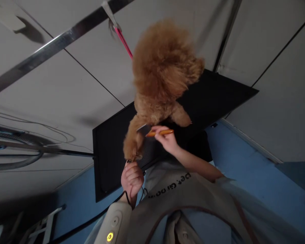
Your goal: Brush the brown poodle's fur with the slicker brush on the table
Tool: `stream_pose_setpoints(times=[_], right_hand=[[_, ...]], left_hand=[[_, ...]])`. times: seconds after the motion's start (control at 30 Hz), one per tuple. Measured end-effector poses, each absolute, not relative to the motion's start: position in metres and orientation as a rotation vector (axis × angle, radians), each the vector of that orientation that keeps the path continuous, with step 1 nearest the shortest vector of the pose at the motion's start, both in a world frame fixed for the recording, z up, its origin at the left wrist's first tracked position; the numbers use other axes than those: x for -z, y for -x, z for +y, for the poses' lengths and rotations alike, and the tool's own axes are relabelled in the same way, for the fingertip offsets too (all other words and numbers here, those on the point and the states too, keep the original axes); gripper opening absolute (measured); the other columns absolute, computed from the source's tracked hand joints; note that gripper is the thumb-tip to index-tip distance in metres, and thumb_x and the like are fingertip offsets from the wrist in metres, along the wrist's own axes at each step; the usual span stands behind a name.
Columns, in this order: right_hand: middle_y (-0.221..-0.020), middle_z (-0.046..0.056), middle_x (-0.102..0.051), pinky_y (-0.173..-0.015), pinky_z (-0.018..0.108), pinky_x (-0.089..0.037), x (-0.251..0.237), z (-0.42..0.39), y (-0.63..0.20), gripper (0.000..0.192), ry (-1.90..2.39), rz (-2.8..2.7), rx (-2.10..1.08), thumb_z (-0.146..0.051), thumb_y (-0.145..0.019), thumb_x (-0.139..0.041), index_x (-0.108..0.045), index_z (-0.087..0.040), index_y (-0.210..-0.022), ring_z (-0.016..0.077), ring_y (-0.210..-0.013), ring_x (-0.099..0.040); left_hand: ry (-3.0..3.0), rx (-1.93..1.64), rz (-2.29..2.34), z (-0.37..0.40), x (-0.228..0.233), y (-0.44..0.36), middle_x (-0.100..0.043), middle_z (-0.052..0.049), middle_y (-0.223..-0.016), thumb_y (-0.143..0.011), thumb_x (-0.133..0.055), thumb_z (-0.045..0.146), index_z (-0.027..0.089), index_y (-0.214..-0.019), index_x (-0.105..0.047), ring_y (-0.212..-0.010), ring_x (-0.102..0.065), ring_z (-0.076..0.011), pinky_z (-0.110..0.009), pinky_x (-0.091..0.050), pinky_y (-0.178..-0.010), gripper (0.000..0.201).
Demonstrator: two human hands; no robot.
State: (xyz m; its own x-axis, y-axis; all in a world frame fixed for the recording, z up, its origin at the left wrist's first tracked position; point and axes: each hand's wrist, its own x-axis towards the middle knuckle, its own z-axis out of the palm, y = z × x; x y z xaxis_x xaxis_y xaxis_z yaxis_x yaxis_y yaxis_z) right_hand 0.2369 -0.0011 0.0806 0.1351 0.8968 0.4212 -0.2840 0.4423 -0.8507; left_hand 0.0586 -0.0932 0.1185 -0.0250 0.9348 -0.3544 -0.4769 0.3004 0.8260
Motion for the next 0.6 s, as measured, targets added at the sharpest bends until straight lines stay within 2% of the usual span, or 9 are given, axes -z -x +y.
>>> stream_pose_setpoints(times=[0.1, 0.23, 0.37, 0.4, 0.5, 0.6], right_hand=[[-0.109, 0.008, -0.062, -0.096, 0.044, -0.043, -0.075, 0.006, -0.239, 0.016, 0.800, -0.996, -0.735, -0.036, -0.082, -0.060, -0.054, -0.022, -0.079, 0.0214, -0.106, -0.058], [-0.102, 0.008, -0.064, -0.089, 0.041, -0.048, -0.071, 0.015, -0.250, 0.014, 0.680, -1.230, -0.863, -0.035, -0.082, -0.060, -0.055, -0.022, -0.080, 0.0203, -0.098, -0.062], [-0.111, 0.007, -0.061, -0.097, 0.044, -0.043, -0.074, 0.024, -0.267, 0.009, 0.887, -0.925, -0.512, -0.031, -0.082, -0.058, -0.055, -0.022, -0.080, 0.0207, -0.107, -0.057], [-0.112, 0.007, -0.061, -0.097, 0.043, -0.044, -0.075, 0.025, -0.268, 0.009, 0.870, -0.999, -0.523, -0.030, -0.080, -0.061, -0.057, -0.023, -0.079, 0.0210, -0.108, -0.057], [-0.104, 0.006, -0.066, -0.090, 0.038, -0.049, -0.073, 0.034, -0.266, 0.011, 0.715, -1.284, -0.815, -0.032, -0.076, -0.065, -0.060, -0.022, -0.077, 0.0202, -0.101, -0.062], [-0.095, 0.007, -0.069, -0.081, 0.036, -0.052, -0.058, 0.055, -0.276, 0.019, 0.805, -0.956, -0.916, -0.037, -0.079, -0.061, -0.060, -0.019, -0.083, 0.0191, -0.090, -0.065]], left_hand=[[-0.538, -1.169, 1.081, -0.093, -0.112, -0.058, 0.005, 0.009, -0.050, -0.090, -0.048, 0.040, 0.020, -0.068, -0.007, -0.046, 0.017, -0.0045, -0.020, 0.008, -0.031, 0.050], [-0.411, -1.096, 0.998, -0.090, -0.097, -0.055, 0.007, 0.009, -0.046, -0.088, -0.051, 0.039, 0.019, -0.064, -0.008, -0.040, 0.016, -0.0030, -0.018, 0.006, -0.031, 0.053], [-0.323, -0.978, 0.825, -0.085, -0.080, -0.049, 0.006, 0.010, -0.042, -0.084, -0.056, 0.040, 0.018, -0.058, -0.012, -0.036, 0.012, -0.0018, -0.016, -0.001, -0.031, 0.056], [-0.315, -0.935, 0.788, -0.084, -0.076, -0.048, 0.006, 0.010, -0.041, -0.083, -0.058, 0.042, 0.018, -0.055, -0.013, -0.034, 0.011, -0.0018, -0.016, -0.002, -0.030, 0.058], [-0.298, -0.865, 0.720, -0.082, -0.066, -0.044, 0.005, 0.010, -0.038, -0.080, -0.061, 0.044, 0.018, -0.051, -0.018, -0.032, 0.009, -0.0023, -0.017, -0.006, -0.029, 0.058], [-0.307, -0.820, 0.664, -0.078, -0.063, -0.042, 0.002, 0.010, -0.037, -0.081, -0.060, 0.044, 0.018, -0.050, -0.021, -0.031, 0.005, -0.0030, -0.017, -0.014, -0.030, 0.056]])
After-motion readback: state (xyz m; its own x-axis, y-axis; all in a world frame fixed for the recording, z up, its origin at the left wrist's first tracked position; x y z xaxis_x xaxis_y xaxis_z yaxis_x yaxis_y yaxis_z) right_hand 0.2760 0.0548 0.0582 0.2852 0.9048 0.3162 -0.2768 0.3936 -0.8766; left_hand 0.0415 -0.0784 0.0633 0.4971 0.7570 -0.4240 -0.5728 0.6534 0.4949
